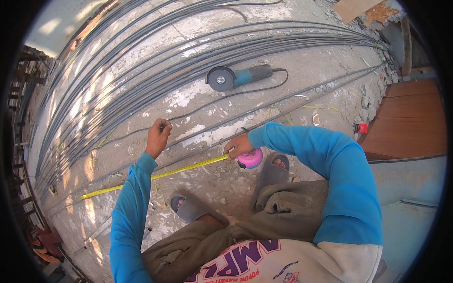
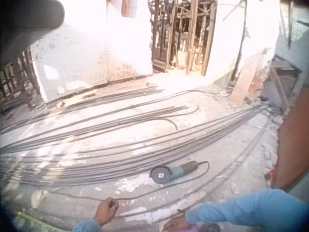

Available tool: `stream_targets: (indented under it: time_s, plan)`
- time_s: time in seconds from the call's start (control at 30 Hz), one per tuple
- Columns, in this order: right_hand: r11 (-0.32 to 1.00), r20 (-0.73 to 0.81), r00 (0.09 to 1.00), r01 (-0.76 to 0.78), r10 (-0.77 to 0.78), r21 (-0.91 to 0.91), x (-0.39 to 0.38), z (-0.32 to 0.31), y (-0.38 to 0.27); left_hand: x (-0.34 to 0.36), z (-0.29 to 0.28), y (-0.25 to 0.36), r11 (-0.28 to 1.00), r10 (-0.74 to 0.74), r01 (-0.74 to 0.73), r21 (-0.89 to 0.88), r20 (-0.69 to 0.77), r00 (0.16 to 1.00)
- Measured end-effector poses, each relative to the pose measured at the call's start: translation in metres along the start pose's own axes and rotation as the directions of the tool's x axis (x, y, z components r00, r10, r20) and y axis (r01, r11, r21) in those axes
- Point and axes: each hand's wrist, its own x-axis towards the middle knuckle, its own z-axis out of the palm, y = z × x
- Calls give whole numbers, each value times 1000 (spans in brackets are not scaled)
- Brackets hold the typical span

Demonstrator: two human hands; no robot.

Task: The person measures a metal bar with a tape measure, marks it, and then uses an angle grinder to cut the bar on the floor of a workshop area.

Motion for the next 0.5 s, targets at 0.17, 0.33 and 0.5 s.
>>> stream_targets:
  time_s: [0.17,0.33,0.5]
  plan:
    - [1000,-69,998,-8,10,25,-4,11,7,0,-1,-4,999,-5,5,-34,6,1000]
    - [983,-225,966,-153,127,-103,-49,13,-14,4,-11,11,999,27,-30,-45,-63,998]
    - [920,-330,874,-390,357,-35,-126,40,13,4,-19,9,994,40,-56,-90,-167,985]
